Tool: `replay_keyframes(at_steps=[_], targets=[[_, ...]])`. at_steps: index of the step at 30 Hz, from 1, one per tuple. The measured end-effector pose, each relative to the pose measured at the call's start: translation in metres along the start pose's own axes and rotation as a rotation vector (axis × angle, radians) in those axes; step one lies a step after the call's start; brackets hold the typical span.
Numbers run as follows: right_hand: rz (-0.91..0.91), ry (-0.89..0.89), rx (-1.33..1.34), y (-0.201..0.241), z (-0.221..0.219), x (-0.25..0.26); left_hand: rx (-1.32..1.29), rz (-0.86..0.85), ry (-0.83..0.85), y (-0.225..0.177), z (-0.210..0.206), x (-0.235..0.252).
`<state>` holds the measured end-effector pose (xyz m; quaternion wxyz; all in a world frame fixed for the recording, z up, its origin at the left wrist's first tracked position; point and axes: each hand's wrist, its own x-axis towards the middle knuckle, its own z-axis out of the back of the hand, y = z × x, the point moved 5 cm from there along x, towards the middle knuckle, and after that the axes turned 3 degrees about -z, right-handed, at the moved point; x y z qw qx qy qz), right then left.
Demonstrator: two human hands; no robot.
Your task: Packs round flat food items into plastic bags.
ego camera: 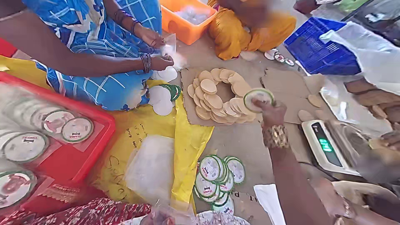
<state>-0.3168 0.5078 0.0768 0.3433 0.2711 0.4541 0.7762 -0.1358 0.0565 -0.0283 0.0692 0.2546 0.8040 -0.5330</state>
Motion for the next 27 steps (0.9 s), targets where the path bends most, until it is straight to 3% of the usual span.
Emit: replay_keyframes(at_steps=[3,5,9,13,16,23,27], targets=[[0.105,0.064,-0.017,0.007,0.036,-0.09,-0.039,0.002,0.064,-0.005,-0.007,-0.004],[0.282,0.096,-0.137,-0.002,0.068,-0.154,-0.038,-0.027,0.083,-0.005,-0.005,-0.006],[0.619,0.009,-0.382,-0.014,0.141,-0.278,0.02,-0.035,-0.048,-0.009,-0.005,-0.006],[0.672,-0.035,-0.619,-0.039,0.197,-0.391,0.09,-0.081,-0.03,-0.011,-0.011,-0.011],[0.604,0.089,-0.764,-0.079,0.208,-0.459,0.167,-0.077,0.034,-0.007,-0.013,-0.015],[0.512,0.267,-0.764,-0.09,0.213,-0.488,0.243,-0.128,0.081,0.002,-0.012,-0.017],[0.371,0.107,-0.512,-0.088,0.241,-0.488,0.275,-0.156,0.082,0.004,-0.01,-0.02]])
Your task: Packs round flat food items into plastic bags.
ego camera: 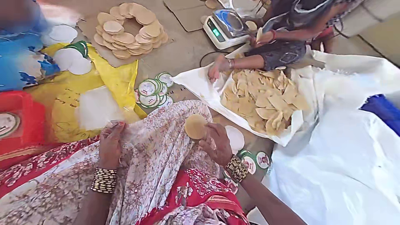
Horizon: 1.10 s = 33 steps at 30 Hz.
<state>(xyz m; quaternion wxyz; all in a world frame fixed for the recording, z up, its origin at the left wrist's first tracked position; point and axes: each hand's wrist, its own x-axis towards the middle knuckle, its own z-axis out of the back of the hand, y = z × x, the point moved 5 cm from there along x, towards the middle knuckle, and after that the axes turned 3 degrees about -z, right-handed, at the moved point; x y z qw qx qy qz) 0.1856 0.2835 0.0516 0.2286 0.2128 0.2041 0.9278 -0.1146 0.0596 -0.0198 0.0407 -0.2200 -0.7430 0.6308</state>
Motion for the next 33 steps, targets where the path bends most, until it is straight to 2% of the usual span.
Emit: replay_keyframes(at_steps=[3,5,8,10,12,14,17,21,24,33], targets=[[-0.285,-0.085,-0.035,-0.035,0.024,-0.014,-0.011,0.01,-0.011,0.002,0.002,-0.002],[-0.553,-0.015,-0.118,-0.08,0.033,-0.036,-0.003,0.034,-0.034,0.003,0.001,-0.004],[-0.909,0.202,-0.172,-0.139,0.032,-0.079,0.008,0.049,-0.06,0.002,-0.002,-0.005],[-0.927,0.242,-0.226,-0.146,0.025,-0.098,-0.002,0.048,-0.06,0.003,0.0,-0.006],[-0.858,0.227,-0.273,-0.138,0.018,-0.108,0.0,0.046,-0.05,0.004,0.001,-0.006],[-0.835,0.235,-0.279,-0.125,0.011,-0.107,0.005,0.036,-0.048,0.003,-0.001,-0.006],[-0.866,0.339,-0.294,-0.116,0.007,-0.1,0.028,0.03,-0.041,0.004,0.0,-0.006],[-0.876,0.416,-0.347,-0.131,0.012,-0.094,0.013,0.027,-0.03,0.008,0.002,-0.004],[-0.877,0.405,-0.3,-0.146,0.017,-0.091,0.023,0.032,-0.028,0.009,0.004,-0.004],[-0.952,0.446,-0.377,-0.147,0.016,-0.081,-0.007,0.073,-0.076,0.007,0.001,-0.007]])
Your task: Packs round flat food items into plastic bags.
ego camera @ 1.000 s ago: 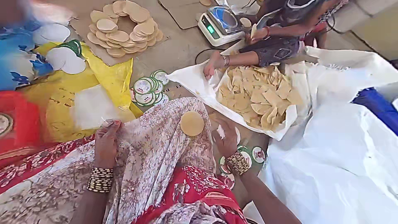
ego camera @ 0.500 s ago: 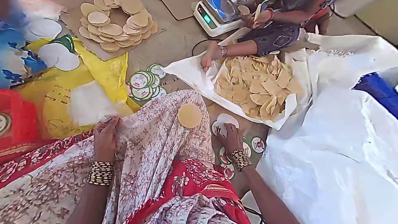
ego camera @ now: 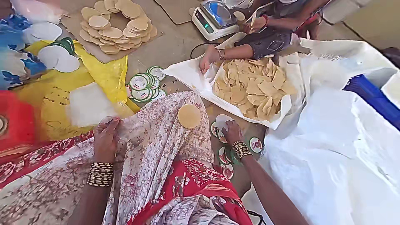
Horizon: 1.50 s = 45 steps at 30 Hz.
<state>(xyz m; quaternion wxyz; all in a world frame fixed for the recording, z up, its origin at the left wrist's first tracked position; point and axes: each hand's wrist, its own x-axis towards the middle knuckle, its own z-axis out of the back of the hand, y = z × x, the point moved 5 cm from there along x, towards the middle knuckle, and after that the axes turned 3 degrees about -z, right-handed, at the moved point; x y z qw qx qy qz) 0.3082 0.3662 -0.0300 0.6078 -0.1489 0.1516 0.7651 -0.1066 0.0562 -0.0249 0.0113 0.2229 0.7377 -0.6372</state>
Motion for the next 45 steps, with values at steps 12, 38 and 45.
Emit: replay_keyframes(at_steps=[12,38,45], targets=[[-0.074,0.018,0.019,0.009,0.007,0.001,-0.021,0.005,0.045,0.0,0.001,-0.003],[-0.412,-0.072,1.075,-0.071,0.015,-0.01,0.089,0.01,0.036,0.002,0.003,-0.005],[-0.348,-0.087,1.136,-0.057,0.036,-0.019,0.077,-0.003,0.059,0.006,0.004,0.0]])
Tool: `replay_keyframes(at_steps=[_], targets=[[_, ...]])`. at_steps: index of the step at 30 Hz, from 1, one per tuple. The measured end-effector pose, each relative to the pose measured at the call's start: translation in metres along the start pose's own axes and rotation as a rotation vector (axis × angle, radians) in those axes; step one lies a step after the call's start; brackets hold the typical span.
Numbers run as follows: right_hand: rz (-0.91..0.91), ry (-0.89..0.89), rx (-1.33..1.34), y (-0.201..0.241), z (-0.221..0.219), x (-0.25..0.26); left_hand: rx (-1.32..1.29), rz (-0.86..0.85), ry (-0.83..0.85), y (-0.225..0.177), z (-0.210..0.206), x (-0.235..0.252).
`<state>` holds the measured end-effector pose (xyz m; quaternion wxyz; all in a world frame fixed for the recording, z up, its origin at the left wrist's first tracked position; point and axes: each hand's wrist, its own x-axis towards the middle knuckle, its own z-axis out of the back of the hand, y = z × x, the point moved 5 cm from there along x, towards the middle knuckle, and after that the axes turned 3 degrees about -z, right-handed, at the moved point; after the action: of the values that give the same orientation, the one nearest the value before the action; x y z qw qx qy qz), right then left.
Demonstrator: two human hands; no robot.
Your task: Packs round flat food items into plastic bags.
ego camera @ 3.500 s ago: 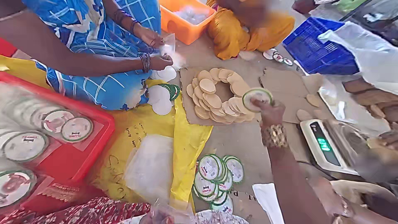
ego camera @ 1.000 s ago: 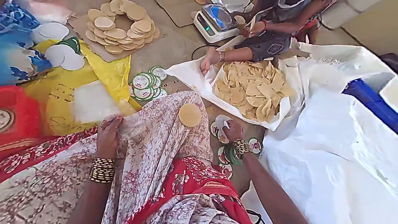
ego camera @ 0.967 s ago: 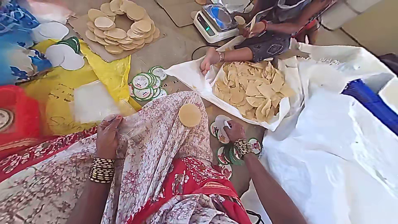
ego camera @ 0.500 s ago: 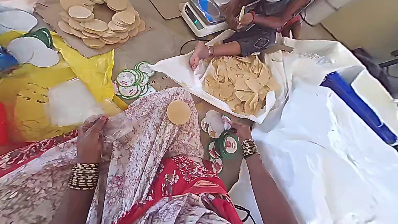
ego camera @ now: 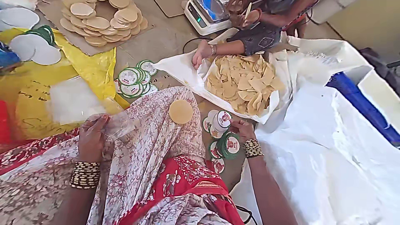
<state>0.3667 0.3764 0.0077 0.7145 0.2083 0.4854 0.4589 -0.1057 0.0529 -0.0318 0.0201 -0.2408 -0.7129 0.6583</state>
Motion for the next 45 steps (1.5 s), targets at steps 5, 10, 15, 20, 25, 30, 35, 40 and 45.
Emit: replay_keyframes(at_steps=[5,10,15,20,25,30,35,40,45], targets=[[0.013,0.11,0.069,0.013,-0.009,-0.01,-0.002,0.019,-0.021,0.0,-0.001,-0.001],[-0.023,0.173,0.073,0.008,-0.018,0.0,-0.02,0.014,-0.021,0.0,0.001,-0.001],[0.037,0.31,0.329,0.022,-0.025,-0.01,0.024,0.012,-0.004,-0.004,-0.001,-0.002],[0.181,0.687,0.571,0.059,-0.047,-0.047,0.003,0.008,0.02,-0.002,-0.003,0.001],[0.244,0.883,0.483,0.091,-0.091,-0.082,-0.035,0.008,0.018,-0.003,-0.003,0.001],[0.303,0.681,-0.084,0.089,-0.125,-0.088,-0.073,0.026,0.002,-0.004,-0.003,-0.001],[0.521,0.451,-0.464,0.09,-0.138,-0.085,-0.072,0.039,-0.003,-0.006,-0.006,-0.001],[0.638,0.32,-0.69,0.1,-0.165,-0.097,-0.069,0.052,0.014,-0.009,-0.006,-0.002],[0.602,0.314,-0.846,0.101,-0.174,-0.105,-0.063,0.058,-0.006,-0.01,-0.006,-0.003]])
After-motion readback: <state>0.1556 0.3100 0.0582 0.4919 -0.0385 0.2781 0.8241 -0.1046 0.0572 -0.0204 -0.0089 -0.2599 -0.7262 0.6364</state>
